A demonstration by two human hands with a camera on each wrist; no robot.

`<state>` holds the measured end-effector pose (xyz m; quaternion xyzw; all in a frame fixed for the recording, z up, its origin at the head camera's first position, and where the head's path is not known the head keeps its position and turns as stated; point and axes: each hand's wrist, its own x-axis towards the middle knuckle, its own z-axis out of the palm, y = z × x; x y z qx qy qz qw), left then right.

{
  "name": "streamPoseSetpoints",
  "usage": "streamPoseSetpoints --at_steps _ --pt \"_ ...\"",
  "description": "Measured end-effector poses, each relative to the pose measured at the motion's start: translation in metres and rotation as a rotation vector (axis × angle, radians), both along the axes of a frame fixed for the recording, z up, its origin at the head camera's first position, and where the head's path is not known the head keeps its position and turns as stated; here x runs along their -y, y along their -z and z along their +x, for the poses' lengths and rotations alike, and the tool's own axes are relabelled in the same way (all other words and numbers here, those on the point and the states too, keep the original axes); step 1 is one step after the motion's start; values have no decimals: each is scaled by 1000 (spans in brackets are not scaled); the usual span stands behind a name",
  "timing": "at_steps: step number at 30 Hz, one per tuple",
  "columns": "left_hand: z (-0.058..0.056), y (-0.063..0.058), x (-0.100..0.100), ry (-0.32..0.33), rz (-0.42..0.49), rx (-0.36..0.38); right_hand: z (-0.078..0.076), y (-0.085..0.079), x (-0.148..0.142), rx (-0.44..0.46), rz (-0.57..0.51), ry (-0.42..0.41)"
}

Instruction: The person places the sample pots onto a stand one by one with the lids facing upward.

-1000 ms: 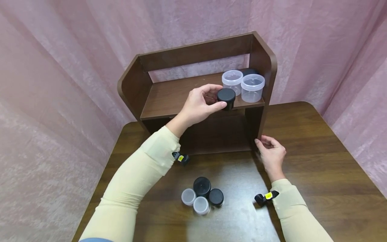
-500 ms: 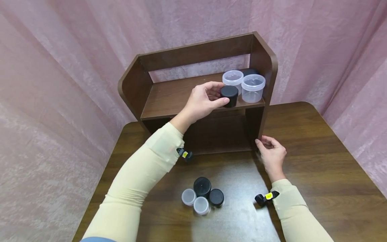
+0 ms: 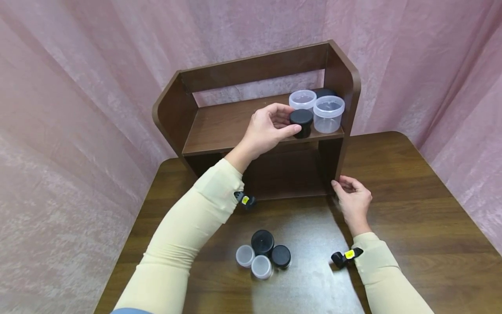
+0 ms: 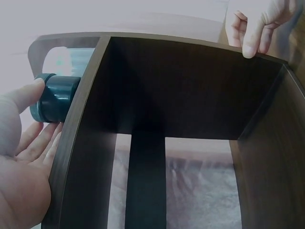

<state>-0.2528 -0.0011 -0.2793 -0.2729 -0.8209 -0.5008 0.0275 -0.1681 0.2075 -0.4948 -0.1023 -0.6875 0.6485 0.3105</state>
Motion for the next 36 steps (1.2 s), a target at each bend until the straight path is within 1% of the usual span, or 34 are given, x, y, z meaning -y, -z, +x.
streamPoseSetpoints --at_steps 1,3,4,8,10,12,16,22,27,36 --pt "0 0 0 -1 3 1 -1 1 -1 0 -5 -2" --pt "0 0 -1 -3 4 -2 -5 9 -4 0 -9 -1" --pt "0 0 -1 -5 2 -5 -6 10 -5 1 -10 -1" --pt "1 -1 -1 -14 -8 -17 -13 22 -10 7 1 5" --pt "1 -1 -1 -18 -14 -20 -13 23 -10 14 11 8" --pt "1 -1 -2 -21 -15 -23 -16 28 -12 16 16 13" --pt "2 -1 -3 -33 -14 -24 -16 30 -13 19 23 21" --pt "2 0 -6 -41 16 4 -16 30 -13 24 33 27" --pt "3 1 -6 -45 28 12 -15 30 -13 34 40 26" --pt "4 1 -5 -46 40 10 -14 29 -13 10 25 14"
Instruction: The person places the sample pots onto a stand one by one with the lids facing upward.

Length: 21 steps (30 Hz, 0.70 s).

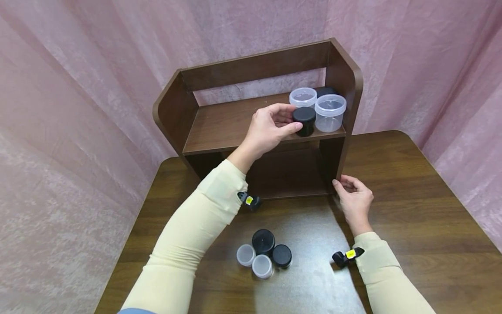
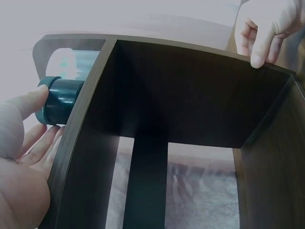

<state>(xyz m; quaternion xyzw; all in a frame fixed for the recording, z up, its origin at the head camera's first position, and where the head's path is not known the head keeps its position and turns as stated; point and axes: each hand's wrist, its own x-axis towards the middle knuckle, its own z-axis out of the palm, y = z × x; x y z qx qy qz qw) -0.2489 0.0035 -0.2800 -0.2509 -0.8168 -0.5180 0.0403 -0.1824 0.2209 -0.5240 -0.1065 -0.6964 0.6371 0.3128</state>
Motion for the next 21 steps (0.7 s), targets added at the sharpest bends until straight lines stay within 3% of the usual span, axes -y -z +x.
streamPoseSetpoints --at_steps 7,11,17,21 --pt "2 2 4 5 57 -17 1 0 0 17 17 7" --pt "9 3 13 -15 130 -27 2 0 1 28 18 4" --pt "25 8 39 -32 257 -82 2 0 1 31 -16 -4" --pt "37 17 64 -36 272 -111 2 -1 2 42 -69 -5"
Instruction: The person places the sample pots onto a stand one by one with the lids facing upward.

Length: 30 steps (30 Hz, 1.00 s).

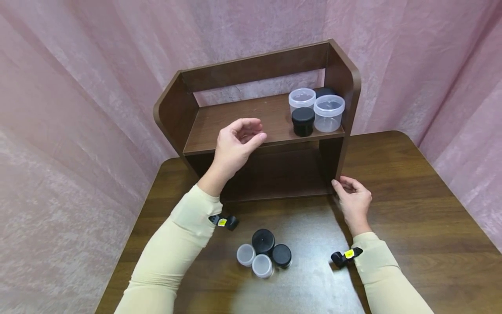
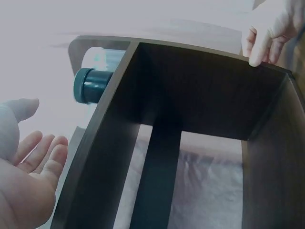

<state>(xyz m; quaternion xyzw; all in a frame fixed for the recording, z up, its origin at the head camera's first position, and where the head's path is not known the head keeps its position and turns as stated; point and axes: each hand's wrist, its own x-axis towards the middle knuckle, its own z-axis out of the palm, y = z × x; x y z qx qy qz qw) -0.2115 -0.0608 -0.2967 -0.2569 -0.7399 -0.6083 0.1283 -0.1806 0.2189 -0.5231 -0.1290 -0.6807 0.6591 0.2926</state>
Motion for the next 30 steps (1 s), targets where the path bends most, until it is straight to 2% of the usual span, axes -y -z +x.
streamPoseSetpoints --at_steps 9,15,19,24,30 --pt "32 34 57 -47 -80 9 -1 3 6 -24 -123 2" --pt "51 60 84 -48 -140 28 0 6 4 -9 -205 -12" --pt "62 79 94 -35 -189 76 2 9 4 -9 -236 -22" --pt "73 98 100 -6 -246 171 2 10 4 -32 -246 -29" --pt "85 123 100 88 -326 239 2 10 4 -43 -242 -33"
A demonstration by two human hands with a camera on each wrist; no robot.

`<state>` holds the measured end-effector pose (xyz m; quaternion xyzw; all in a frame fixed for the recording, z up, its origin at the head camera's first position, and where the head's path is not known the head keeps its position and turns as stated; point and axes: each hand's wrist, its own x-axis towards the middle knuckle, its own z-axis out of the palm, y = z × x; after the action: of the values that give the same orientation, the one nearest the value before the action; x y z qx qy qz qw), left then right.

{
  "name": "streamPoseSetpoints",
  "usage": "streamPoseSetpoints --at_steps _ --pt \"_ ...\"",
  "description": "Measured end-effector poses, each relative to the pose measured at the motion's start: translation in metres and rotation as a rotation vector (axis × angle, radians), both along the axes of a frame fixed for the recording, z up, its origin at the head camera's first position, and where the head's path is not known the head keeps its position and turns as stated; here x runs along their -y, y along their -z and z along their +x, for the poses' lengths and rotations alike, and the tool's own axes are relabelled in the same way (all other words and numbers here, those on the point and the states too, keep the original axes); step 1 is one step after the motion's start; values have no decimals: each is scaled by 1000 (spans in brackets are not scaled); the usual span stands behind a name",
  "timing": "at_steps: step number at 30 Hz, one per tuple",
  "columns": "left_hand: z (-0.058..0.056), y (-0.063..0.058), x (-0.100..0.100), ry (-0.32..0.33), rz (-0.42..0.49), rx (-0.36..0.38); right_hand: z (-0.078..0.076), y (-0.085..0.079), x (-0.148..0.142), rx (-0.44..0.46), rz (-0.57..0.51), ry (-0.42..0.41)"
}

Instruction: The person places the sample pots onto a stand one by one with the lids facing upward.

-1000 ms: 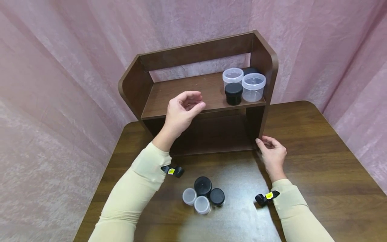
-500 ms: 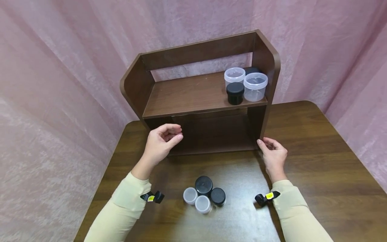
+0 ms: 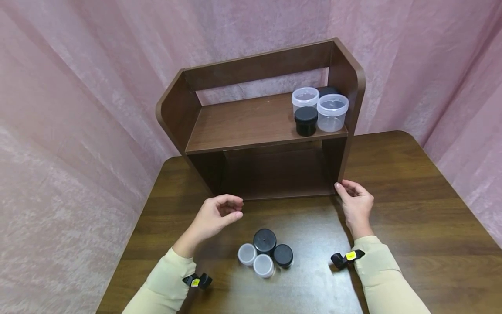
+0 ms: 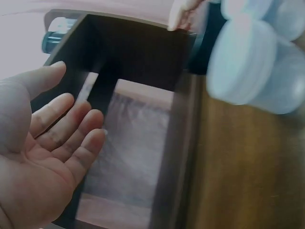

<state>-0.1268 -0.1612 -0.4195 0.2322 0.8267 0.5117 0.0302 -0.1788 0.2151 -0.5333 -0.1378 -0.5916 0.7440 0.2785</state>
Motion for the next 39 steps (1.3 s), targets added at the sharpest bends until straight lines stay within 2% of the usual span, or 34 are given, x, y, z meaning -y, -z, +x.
streamPoseSetpoints --at_steps 7,13,20,25,31,39 --pt "10 31 -5 128 -73 83 0 -1 0 9 10 -10" --pt "16 47 -15 226 -103 131 -2 -3 -1 14 9 -14" --pt "22 61 -21 223 -127 155 2 1 0 61 44 -24" --pt "24 68 -24 225 -157 134 4 4 2 79 43 -30" --pt "22 66 -28 223 -189 118 3 4 1 33 16 -9" --pt "21 64 -28 220 -197 150 1 2 0 49 6 -13"
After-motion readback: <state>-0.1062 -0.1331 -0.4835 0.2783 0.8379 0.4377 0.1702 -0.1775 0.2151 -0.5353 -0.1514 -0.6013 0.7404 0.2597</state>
